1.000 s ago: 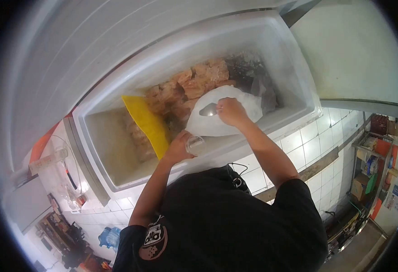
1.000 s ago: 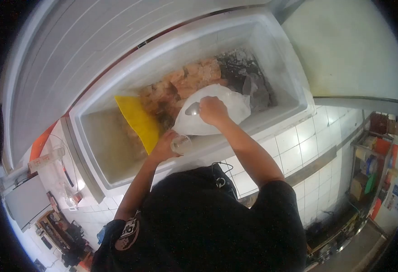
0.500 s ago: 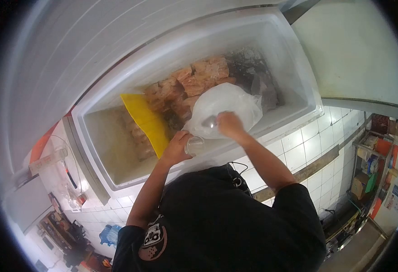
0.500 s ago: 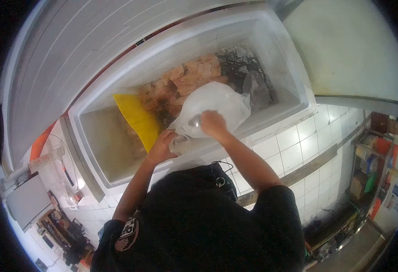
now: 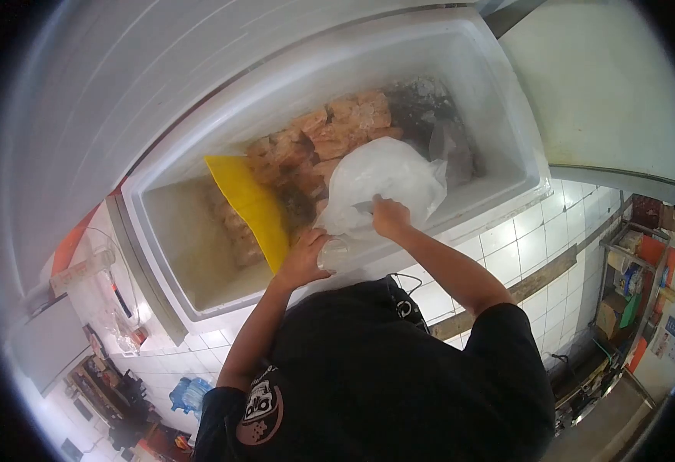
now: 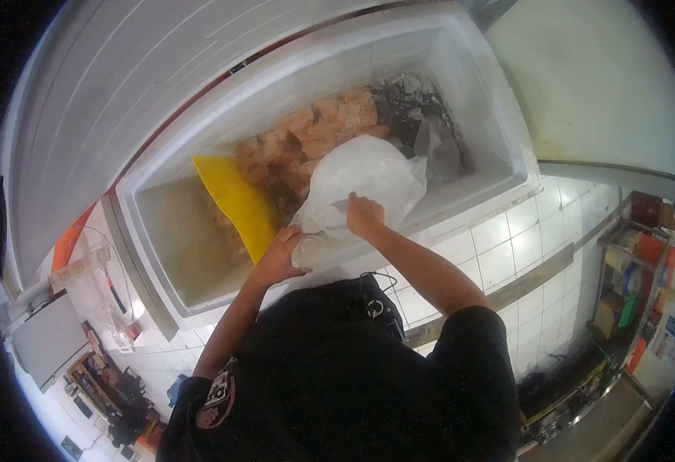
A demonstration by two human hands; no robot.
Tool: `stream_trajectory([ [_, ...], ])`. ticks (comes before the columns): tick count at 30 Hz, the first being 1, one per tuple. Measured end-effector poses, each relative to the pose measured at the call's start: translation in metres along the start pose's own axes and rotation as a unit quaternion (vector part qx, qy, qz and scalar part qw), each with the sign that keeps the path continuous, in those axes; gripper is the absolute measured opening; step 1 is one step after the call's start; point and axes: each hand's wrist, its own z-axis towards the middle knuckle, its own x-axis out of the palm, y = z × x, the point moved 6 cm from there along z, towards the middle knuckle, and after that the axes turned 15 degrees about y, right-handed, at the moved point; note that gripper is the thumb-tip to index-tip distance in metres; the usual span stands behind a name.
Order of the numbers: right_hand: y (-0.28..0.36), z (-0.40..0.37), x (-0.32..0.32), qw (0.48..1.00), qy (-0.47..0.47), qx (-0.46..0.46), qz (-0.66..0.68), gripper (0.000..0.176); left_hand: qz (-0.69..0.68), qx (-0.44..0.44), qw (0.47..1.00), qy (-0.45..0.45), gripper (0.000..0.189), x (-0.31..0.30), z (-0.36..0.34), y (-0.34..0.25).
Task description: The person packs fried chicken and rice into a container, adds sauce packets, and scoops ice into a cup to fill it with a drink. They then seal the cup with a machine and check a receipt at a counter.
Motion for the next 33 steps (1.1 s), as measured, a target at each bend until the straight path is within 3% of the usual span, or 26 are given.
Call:
stream_trajectory([
  [5, 0.000, 0.006, 0.007, 0.996, 0.073, 0.024, -0.045, 0.019, 0.012, -0.008, 1.000, 0.007, 0.073, 0.007, -0.002, 0.004],
  [8, -0.008, 0.018, 0.023, 0.998, 0.039, -0.046, -0.034, 0.022, 0.007, -0.017, 1.000, 0.013, 0.072, 0.008, -0.001, 0.004],
  [12, 0.001, 0.017, 0.025, 0.997, 0.068, -0.028, -0.035, 0.024, 0.026, -0.013, 1.000, -0.009, 0.072, 0.008, -0.003, 0.007],
  [15, 0.002, 0.019, 0.030, 0.999, 0.011, -0.006, -0.048, 0.027, 0.019, -0.018, 1.000, -0.015, 0.072, 0.010, -0.004, 0.010],
  [20, 0.000, 0.025, 0.017, 0.992, 0.116, -0.019, -0.042, 0.028, 0.016, -0.001, 1.000, -0.012, 0.075, 0.005, -0.001, 0.005],
  [27, -0.008, 0.029, 0.018, 0.997, 0.073, 0.004, -0.030, 0.025, 0.018, -0.007, 0.999, -0.032, 0.077, 0.006, -0.004, 0.006],
  [30, -0.014, 0.017, -0.005, 0.996, 0.081, -0.037, -0.032, 0.027, 0.005, -0.012, 1.000, -0.025, 0.074, 0.008, -0.005, 0.010],
  [33, -0.014, 0.008, -0.012, 0.987, 0.149, -0.055, -0.031, 0.028, 0.004, -0.021, 1.000, -0.015, 0.074, 0.007, -0.004, 0.009],
])
